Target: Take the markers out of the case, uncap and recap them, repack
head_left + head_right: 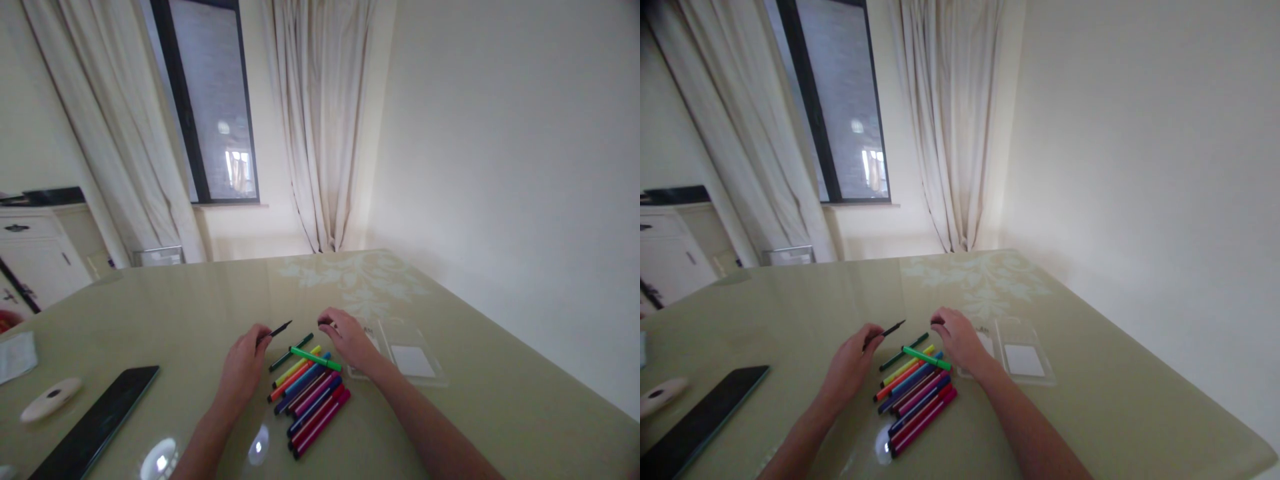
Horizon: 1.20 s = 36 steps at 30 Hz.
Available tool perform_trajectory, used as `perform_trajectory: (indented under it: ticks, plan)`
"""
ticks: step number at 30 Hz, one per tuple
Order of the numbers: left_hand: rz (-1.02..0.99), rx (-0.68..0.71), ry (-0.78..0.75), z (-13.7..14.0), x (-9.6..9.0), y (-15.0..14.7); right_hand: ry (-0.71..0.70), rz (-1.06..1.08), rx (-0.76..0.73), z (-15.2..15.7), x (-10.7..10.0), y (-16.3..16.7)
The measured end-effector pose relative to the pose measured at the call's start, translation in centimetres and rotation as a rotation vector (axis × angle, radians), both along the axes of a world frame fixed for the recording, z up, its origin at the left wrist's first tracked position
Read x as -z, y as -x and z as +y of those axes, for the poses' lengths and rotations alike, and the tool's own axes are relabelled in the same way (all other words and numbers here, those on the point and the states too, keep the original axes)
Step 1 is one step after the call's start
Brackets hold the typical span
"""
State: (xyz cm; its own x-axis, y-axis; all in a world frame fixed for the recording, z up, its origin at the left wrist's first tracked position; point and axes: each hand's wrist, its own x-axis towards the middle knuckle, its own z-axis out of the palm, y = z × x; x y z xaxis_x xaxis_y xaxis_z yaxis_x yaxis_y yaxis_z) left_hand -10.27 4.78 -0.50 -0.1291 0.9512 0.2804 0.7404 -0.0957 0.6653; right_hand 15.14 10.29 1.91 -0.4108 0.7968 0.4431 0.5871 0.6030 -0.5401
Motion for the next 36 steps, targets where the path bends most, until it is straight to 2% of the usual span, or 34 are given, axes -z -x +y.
perform_trajectory:
  ticks: [3,9,25,29,34,36]
  plan:
    - [-0.155,0.112,-0.029,-0.3,-0.8,-1.2,0.004,0.183,-0.087,-0.6,-0.6,0.6]
    - [-0.202,0.205,-0.025,-0.8,-1.3,-2.4,0.008,0.299,-0.111,-0.8,-0.7,0.8]
    - [-0.209,0.199,-0.053,-0.7,-1.1,-2.3,0.062,0.363,-0.187,-0.8,-0.7,0.9]
    - [-0.210,0.189,-0.060,-0.7,-1.1,-2.3,0.086,0.383,-0.166,-0.8,-0.8,0.7]
    - [-0.217,0.181,-0.074,-0.6,-1.0,-2.3,0.089,0.370,-0.011,-0.4,-1.1,0.2]
    - [-0.216,0.175,-0.077,-0.6,-1.0,-2.3,0.105,0.397,-0.007,-0.1,-1.1,0.1]
